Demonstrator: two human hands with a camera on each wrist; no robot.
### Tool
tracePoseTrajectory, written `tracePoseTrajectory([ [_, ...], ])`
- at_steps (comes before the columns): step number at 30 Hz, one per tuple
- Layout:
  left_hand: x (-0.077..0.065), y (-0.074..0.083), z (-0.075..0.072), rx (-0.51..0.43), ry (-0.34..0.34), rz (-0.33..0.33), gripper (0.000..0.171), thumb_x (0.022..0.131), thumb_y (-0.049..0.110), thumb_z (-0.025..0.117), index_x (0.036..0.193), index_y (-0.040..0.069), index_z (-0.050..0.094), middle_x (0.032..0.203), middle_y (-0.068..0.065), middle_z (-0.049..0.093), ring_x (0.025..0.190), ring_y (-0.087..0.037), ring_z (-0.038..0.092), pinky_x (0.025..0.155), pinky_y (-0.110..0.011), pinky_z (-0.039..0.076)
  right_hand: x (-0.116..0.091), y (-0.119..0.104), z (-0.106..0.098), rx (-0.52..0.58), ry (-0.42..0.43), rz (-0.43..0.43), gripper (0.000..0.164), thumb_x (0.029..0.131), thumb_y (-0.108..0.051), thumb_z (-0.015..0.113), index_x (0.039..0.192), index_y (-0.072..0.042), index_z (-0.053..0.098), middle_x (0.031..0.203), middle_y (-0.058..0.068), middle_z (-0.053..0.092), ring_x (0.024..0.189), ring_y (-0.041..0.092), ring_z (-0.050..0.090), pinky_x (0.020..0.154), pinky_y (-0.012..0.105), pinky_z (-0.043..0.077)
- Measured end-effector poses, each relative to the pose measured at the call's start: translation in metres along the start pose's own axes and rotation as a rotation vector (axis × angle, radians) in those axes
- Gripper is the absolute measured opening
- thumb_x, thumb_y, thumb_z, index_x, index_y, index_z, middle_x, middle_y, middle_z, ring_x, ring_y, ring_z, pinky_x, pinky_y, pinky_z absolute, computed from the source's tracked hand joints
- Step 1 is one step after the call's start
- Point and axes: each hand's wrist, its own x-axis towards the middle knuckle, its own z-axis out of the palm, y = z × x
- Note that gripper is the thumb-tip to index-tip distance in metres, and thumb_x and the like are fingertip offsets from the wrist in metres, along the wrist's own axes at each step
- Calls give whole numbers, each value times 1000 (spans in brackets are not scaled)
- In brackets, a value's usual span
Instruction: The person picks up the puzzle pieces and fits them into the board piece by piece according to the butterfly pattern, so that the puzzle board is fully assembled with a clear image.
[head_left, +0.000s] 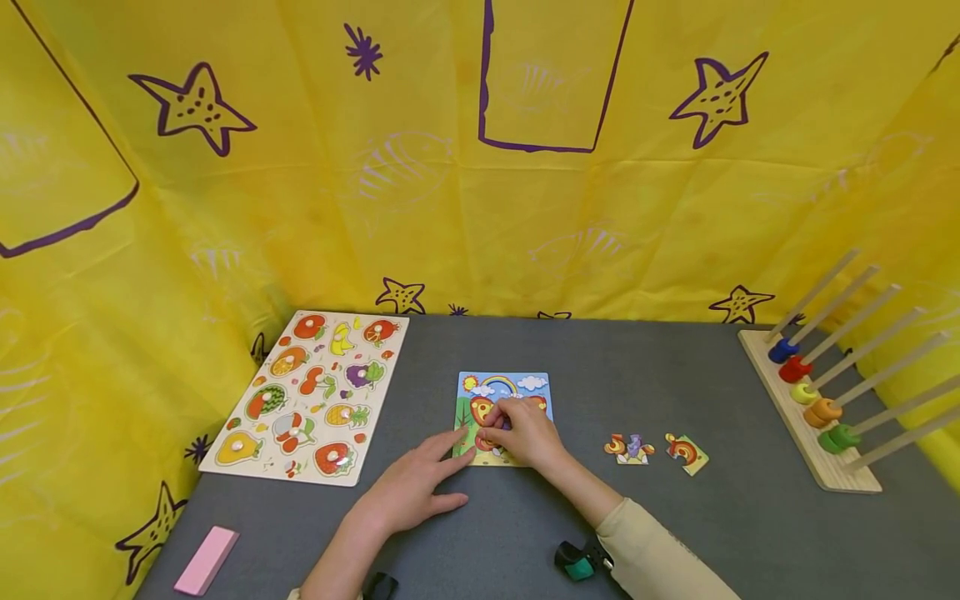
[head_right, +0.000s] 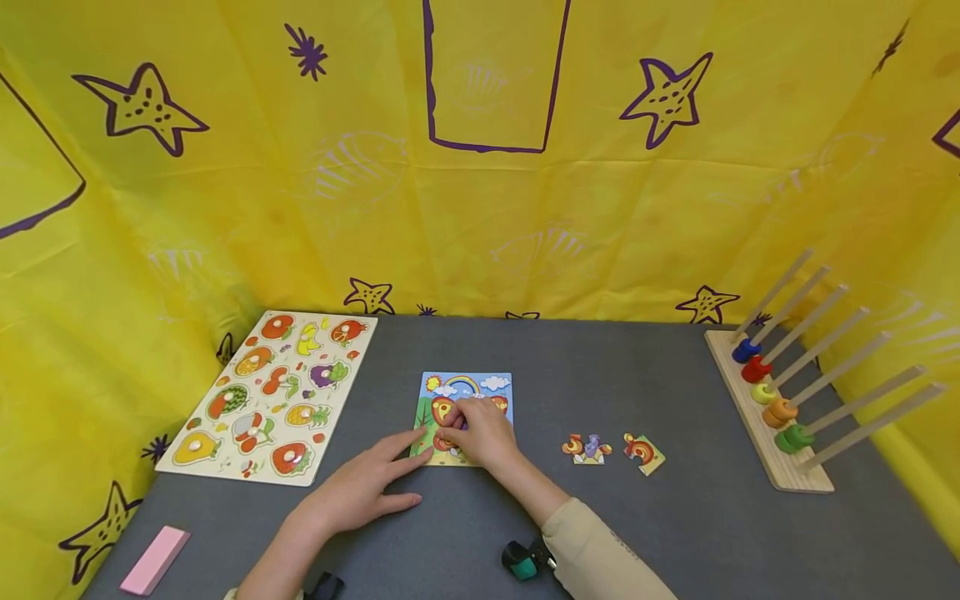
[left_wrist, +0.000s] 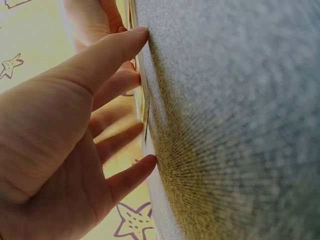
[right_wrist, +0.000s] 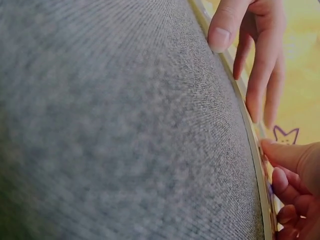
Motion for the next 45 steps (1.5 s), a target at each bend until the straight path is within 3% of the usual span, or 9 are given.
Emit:
tracePoseTrajectory([
  [10, 5, -1, -1, 23, -31, 11, 57, 89, 33, 71, 138, 8, 56, 148, -9, 45, 136, -28, 40, 98, -52, 43, 0, -1, -1, -48, -3, 1, 20, 81, -30, 80, 85, -19, 64, 67, -13, 48, 62, 6, 44, 50, 25, 36],
  [17, 9, -1, -1, 25, 8, 37, 52, 87, 31, 73, 132, 7, 62, 142, -11, 52, 131, -29, 46, 102, -49, 40, 2, 0, 0, -78, -9, -55, 15, 83, -26, 79, 82, -21, 64, 66, -13, 47, 64, 7, 44, 54, 24, 35],
  [25, 14, 1, -1, 42, 44, 38, 42, 90, 31, 69, 127, 10, 66, 130, -11, 59, 119, -28, 53, 98, -47, 43, 1, 7, -5, 4, -70, -102, 8, 86, -19, 76, 85, -18, 68, 70, -11, 50, 66, 7, 48, 62, 25, 39],
  [29, 18, 2, -1, 64, 63, 36, 37, 92, 30, 67, 124, 12, 68, 123, -9, 60, 113, -26, 53, 94, -46, 45, -4, 14, -12, 96, -40, -125, 6, 86, -16, 76, 88, -15, 70, 72, -11, 55, 62, 5, 48, 58, 24, 41],
  [35, 19, 1, 2, 40, 69, 19, 33, 93, 25, 66, 123, 12, 69, 124, -9, 60, 115, -26, 52, 95, -46, 44, -25, 38, -40, 197, 100, -89, 8, 84, -15, 78, 89, -18, 72, 69, -11, 56, 58, 6, 48, 52, 22, 39],
  [40, 18, -1, 3, 35, 63, 17, 35, 94, 26, 66, 126, 11, 68, 129, -9, 58, 119, -26, 52, 97, -46, 44, -52, 67, -76, 129, 132, -18, 7, 86, -17, 76, 90, -20, 71, 70, -11, 56, 58, 6, 50, 53, 23, 42],
  [45, 17, -2, 2, 39, 58, 25, 36, 94, 26, 65, 127, 11, 67, 131, -9, 57, 121, -26, 51, 98, -45, 44, -83, 94, -109, -16, 138, 16, 16, 81, -22, 80, 95, -20, 72, 85, -8, 65, 75, 11, 54, 66, 28, 44],
])
